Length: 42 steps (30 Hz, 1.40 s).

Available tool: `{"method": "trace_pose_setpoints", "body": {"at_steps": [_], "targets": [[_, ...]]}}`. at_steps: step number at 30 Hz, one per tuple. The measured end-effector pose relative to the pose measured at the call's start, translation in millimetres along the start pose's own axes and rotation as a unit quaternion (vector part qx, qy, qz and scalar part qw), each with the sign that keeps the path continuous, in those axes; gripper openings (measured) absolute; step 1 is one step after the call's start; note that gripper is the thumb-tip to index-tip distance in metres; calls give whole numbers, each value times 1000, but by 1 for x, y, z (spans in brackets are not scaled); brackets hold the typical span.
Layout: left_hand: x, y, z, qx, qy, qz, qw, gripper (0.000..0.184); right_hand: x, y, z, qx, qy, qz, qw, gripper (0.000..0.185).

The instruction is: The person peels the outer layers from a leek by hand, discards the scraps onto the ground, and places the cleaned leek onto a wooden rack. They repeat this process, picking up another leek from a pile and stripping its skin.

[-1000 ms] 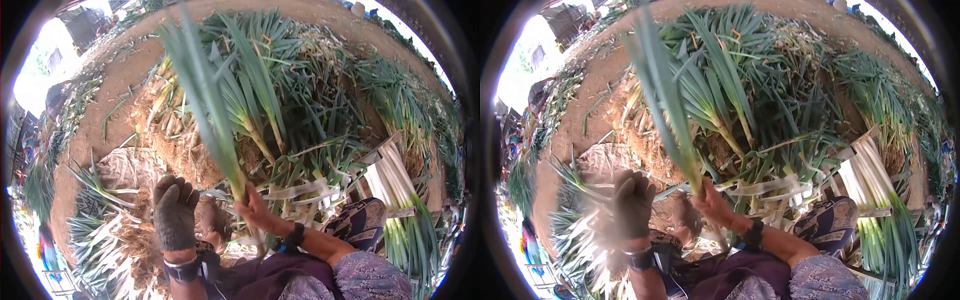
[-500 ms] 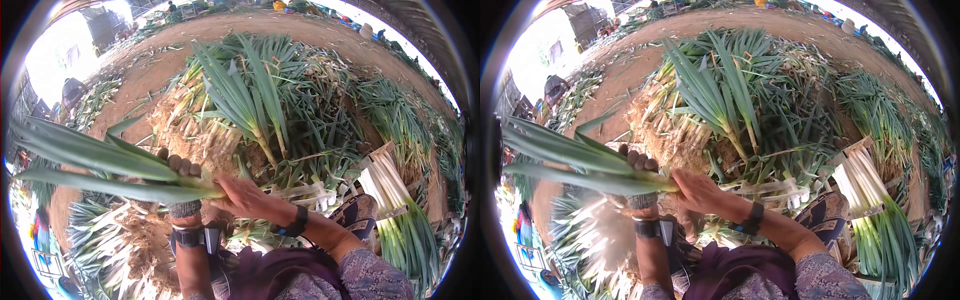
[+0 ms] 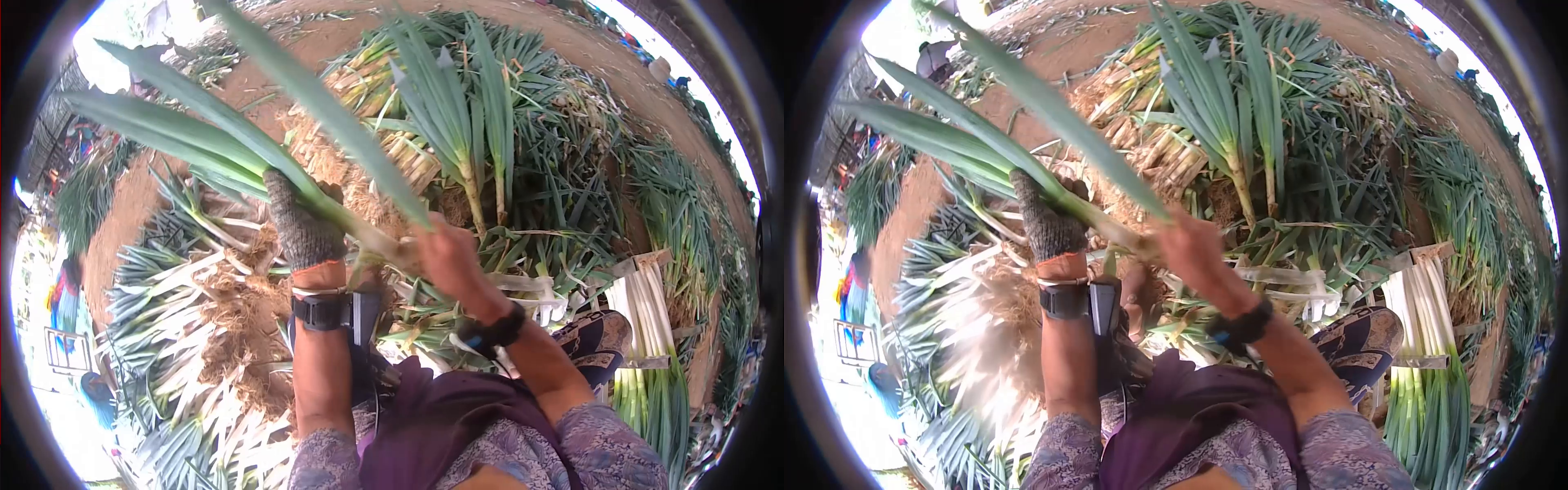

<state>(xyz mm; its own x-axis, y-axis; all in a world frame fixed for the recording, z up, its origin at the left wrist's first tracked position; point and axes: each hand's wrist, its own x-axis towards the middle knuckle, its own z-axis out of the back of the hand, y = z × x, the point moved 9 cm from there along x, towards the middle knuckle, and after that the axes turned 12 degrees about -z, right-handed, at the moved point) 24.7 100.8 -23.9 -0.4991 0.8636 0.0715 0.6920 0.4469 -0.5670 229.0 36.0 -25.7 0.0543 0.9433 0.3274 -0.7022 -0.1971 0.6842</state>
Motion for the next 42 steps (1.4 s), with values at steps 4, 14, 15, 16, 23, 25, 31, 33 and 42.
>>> {"method": "trace_pose_setpoints", "body": {"at_steps": [4,14,15,16,23,25,31,33,42], "targets": [[11,-35,-3,-56,-19,-69,996,44,-54,-171,11,-331,107,-107,932,26],[9,-59,-51,-212,231,-4,950,70,14,-137,71,-92,23,-155,983,39],[5,-52,-55,-225,207,8,952,69,29,-89,60,8,90,-135,987,36],[-1,-42,-60,-239,183,20,953,68,36,-41,46,106,154,-113,976,33],[-19,-17,-55,-53,78,-4,996,78,21,67,-22,259,438,-111,854,41],[-21,-18,-66,-157,166,17,973,67,28,61,-42,441,412,-141,785,40],[-25,11,-42,-19,133,90,987,33,40,58,-53,655,312,-230,649,27],[-27,13,-42,-32,122,106,986,34,37,49,-57,651,292,-202,670,26],[-52,19,-63,17,196,84,977,42,7,26,-47,727,135,-167,652,31]]}}
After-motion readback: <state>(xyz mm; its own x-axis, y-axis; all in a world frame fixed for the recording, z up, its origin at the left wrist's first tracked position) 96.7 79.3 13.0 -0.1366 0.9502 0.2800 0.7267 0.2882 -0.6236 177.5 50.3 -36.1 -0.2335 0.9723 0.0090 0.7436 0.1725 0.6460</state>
